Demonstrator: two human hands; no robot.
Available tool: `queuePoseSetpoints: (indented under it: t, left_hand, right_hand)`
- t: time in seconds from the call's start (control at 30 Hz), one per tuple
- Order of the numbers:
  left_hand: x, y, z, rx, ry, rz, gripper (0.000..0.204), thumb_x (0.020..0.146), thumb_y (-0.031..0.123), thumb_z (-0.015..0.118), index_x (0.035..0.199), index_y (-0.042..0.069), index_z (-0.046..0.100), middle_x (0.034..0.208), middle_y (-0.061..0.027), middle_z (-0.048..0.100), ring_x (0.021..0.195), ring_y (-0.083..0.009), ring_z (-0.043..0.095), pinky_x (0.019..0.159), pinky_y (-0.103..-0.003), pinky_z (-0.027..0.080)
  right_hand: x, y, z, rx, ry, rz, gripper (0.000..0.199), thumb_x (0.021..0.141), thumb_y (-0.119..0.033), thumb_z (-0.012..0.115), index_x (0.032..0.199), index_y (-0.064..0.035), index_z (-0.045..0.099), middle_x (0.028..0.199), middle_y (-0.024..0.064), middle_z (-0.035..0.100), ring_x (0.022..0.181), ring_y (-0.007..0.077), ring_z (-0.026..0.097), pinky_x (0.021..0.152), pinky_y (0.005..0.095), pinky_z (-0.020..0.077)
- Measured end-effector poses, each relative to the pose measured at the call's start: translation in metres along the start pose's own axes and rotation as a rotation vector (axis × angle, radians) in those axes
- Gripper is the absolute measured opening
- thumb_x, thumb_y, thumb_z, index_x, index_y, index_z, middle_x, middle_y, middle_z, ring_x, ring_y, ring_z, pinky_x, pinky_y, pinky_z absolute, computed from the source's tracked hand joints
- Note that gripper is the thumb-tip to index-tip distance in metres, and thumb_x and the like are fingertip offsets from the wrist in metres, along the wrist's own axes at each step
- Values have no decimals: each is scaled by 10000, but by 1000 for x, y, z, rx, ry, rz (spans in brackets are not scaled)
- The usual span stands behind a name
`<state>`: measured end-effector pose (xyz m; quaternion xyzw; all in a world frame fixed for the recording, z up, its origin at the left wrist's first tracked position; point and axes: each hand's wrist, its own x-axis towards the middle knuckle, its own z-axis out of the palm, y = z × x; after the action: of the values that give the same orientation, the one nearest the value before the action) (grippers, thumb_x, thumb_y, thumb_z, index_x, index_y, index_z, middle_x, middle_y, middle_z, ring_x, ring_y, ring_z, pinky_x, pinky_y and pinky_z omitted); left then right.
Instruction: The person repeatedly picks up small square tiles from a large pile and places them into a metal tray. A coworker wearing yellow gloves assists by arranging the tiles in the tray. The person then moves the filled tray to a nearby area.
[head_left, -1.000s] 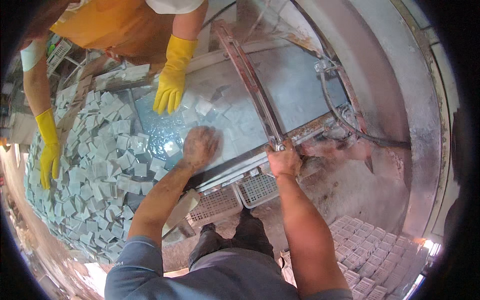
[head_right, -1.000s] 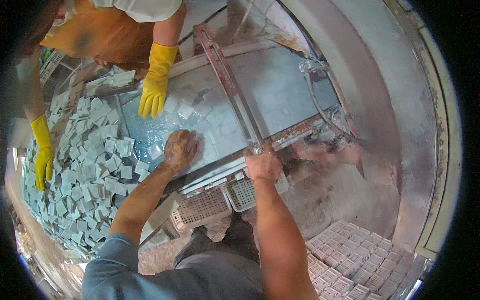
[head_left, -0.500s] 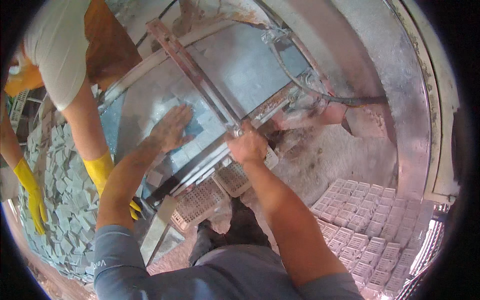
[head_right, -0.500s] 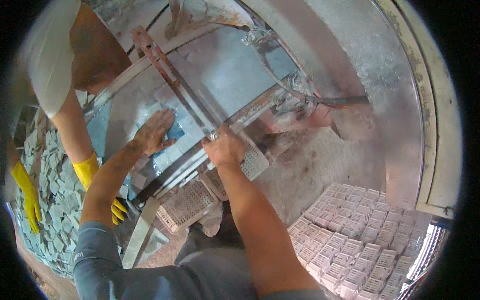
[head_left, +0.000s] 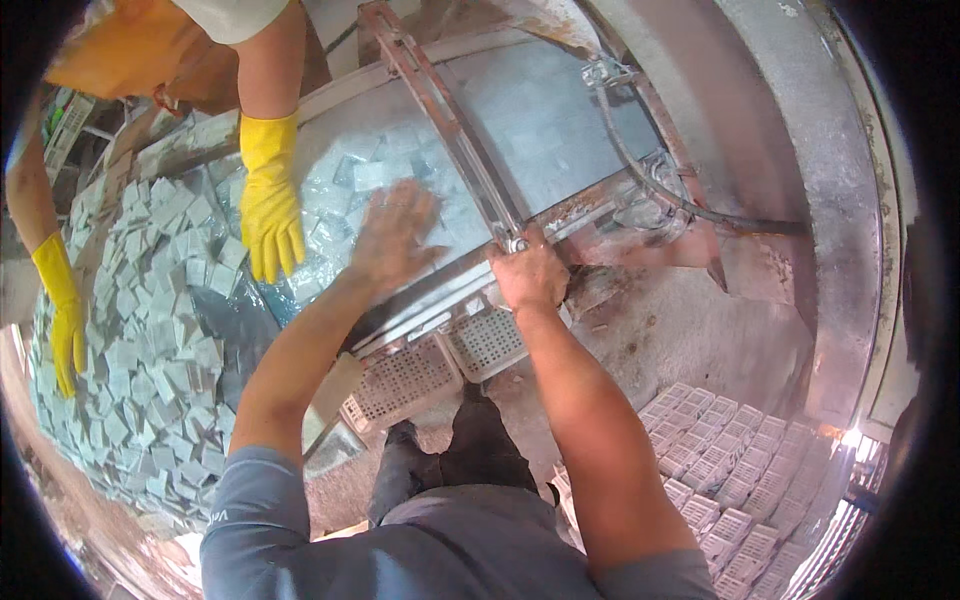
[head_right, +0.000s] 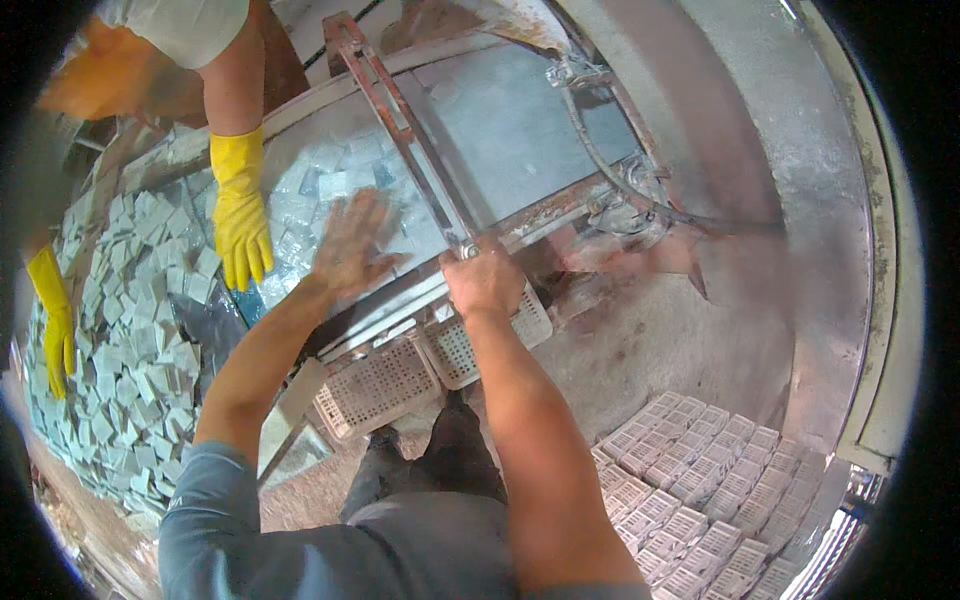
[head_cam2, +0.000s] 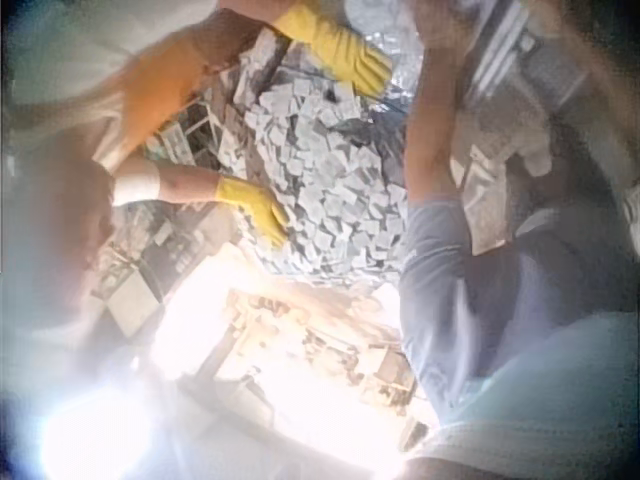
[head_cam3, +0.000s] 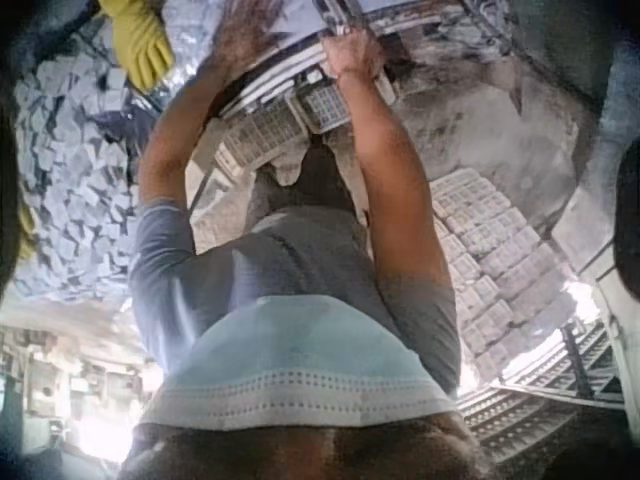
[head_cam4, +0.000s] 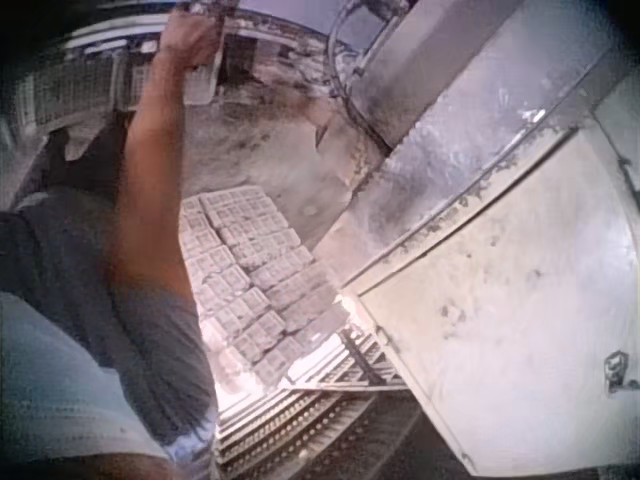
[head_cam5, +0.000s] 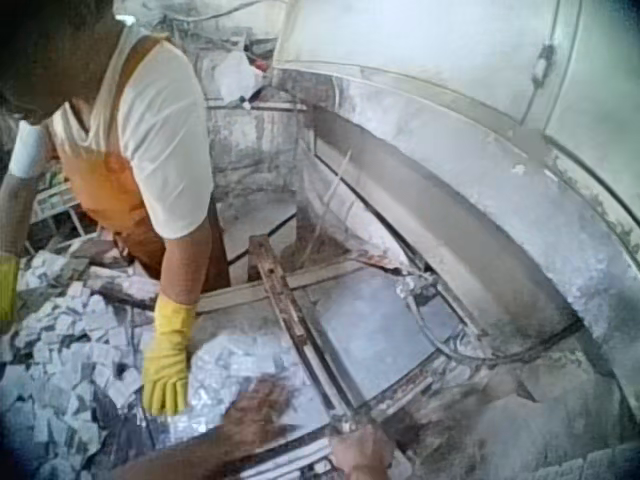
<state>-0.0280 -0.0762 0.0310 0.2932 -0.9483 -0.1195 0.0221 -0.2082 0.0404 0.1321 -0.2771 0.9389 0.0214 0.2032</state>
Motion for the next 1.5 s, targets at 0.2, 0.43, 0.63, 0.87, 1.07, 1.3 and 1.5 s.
queuePoseSetpoints:
  t: [0.2,0.43,0.63,0.87,1.07,1.3,1.5]
  left_hand:
    - [-22,32,0,-71,-175,-455,1040,971,709,495,1645,-18,182,1715,-287,81,1607,-412,17,1301,-516,10]
    - [-13,64,10,-84,-110,-515,1000,985,697,471,1658,25,162,1725,-254,75,1615,-371,6,1302,-536,-6]
    - [-82,87,10,-63,36,-559,988,969,594,611,1647,21,178,1701,-290,122,1586,-439,130,1284,-577,93]
    - [-91,48,31,-91,77,-1251,1026,1006,676,450,1621,-89,151,1671,-383,89,1582,-483,62,1280,-558,23]
    - [-84,62,24,-124,53,-1133,955,1021,611,474,1617,-81,197,1655,-419,59,1557,-555,33,1274,-583,14]
    - [-129,-12,16,-172,57,-679,737,1006,399,634,1605,70,358,1662,-313,233,1561,-451,198,1278,-562,152]
    - [-105,-10,24,-211,270,-879,750,994,334,673,1535,-93,375,1623,-358,282,1534,-483,248,1276,-545,172]
  right_hand:
    - [2,0,-2,48,33,-57,606,842,-559,716,1249,-111,691,1137,202,753,1069,367,731,910,455,585]
    - [-3,-6,-3,58,-36,-155,651,854,-567,714,1240,-47,646,1125,229,750,1075,381,728,910,483,576]
    - [9,14,8,168,42,-257,659,862,-533,725,1262,-22,608,1157,270,720,1079,431,711,939,508,554]
    - [1,18,4,105,-17,-350,661,884,-431,740,1348,-18,513,1219,272,693,1117,444,691,973,525,544]
    - [1,17,1,62,-10,-248,650,873,-445,731,1365,-61,551,1173,275,723,1128,441,696,966,506,556]
    - [-2,6,5,-1,50,-209,672,861,-475,731,1374,-66,587,1276,253,691,1182,433,670,1000,504,537]
    - [-3,9,8,17,72,-183,697,849,-457,740,1381,-47,555,1219,251,708,1158,441,677,1001,520,533]
